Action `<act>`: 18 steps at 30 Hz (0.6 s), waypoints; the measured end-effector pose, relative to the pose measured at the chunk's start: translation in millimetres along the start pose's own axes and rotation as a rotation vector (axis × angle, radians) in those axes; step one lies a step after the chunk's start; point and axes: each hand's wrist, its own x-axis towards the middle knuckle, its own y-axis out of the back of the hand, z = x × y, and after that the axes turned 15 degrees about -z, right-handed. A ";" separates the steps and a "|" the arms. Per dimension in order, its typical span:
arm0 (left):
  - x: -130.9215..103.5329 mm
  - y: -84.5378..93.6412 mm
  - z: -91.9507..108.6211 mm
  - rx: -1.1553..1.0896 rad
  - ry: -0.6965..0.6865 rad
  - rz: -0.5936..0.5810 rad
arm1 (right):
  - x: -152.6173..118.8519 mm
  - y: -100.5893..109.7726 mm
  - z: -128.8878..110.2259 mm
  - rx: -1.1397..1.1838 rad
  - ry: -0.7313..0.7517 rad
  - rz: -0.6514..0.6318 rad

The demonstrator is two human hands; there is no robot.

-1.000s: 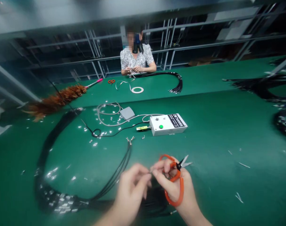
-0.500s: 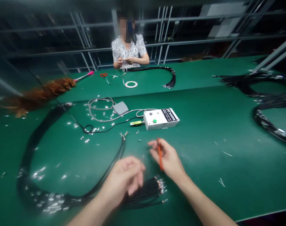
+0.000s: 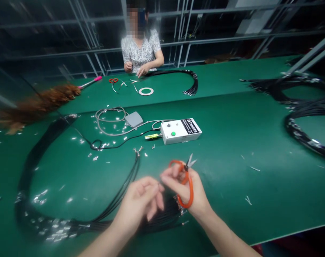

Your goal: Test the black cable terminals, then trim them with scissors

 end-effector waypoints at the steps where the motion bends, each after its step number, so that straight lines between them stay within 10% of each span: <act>1: -0.1 0.1 -0.8 0.005 -0.006 0.007 | -0.3 -1.2 1.1 0.009 0.002 0.011; 18: -7.7 -12.5 -12.5 0.347 -0.131 0.210 | -15.8 -23.7 21.4 -0.141 0.116 0.107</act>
